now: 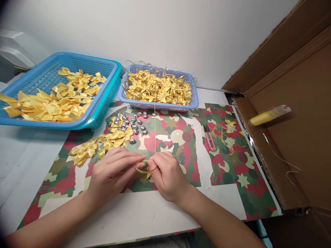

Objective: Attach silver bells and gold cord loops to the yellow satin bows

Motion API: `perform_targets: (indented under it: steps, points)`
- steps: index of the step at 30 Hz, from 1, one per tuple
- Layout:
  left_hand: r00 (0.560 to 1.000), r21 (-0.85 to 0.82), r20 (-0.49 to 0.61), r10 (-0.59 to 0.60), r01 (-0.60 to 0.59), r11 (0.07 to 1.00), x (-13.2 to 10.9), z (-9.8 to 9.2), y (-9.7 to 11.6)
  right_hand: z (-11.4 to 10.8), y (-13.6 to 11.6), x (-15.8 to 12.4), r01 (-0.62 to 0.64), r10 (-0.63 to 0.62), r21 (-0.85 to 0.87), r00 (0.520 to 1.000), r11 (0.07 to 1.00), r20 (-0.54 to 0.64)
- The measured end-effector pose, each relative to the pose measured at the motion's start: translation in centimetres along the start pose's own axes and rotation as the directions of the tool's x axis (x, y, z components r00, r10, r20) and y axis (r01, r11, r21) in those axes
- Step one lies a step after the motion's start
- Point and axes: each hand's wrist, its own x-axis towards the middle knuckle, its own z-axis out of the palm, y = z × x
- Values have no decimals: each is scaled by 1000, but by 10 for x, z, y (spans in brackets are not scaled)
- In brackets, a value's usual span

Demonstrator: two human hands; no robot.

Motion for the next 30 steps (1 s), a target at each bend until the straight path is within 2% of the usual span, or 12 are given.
perform_targets:
  steps: [6, 11, 18, 25, 30]
  points:
    - [1000, -66, 13, -5, 6, 998, 0, -1, 1, -2, 2, 1, 9, -8, -2, 999, 1000, 38]
    - [982, -132, 94, -166, 178, 975, 2, -2, 6, -2, 3, 2, 55, -53, -39, 998, 998, 33]
    - [950, -168, 163, -265, 291, 942, 4, -5, 9, -6, 3, 2, 70, -69, -35, 997, 997, 45]
    - [956, -171, 159, -248, 274, 946, 2, -5, 8, -11, 2, 4, 84, -76, -122, 995, 989, 66]
    - [958, -178, 197, -207, 243, 954, 2, -4, 10, -11, 0, 5, 63, -56, -108, 996, 992, 70]
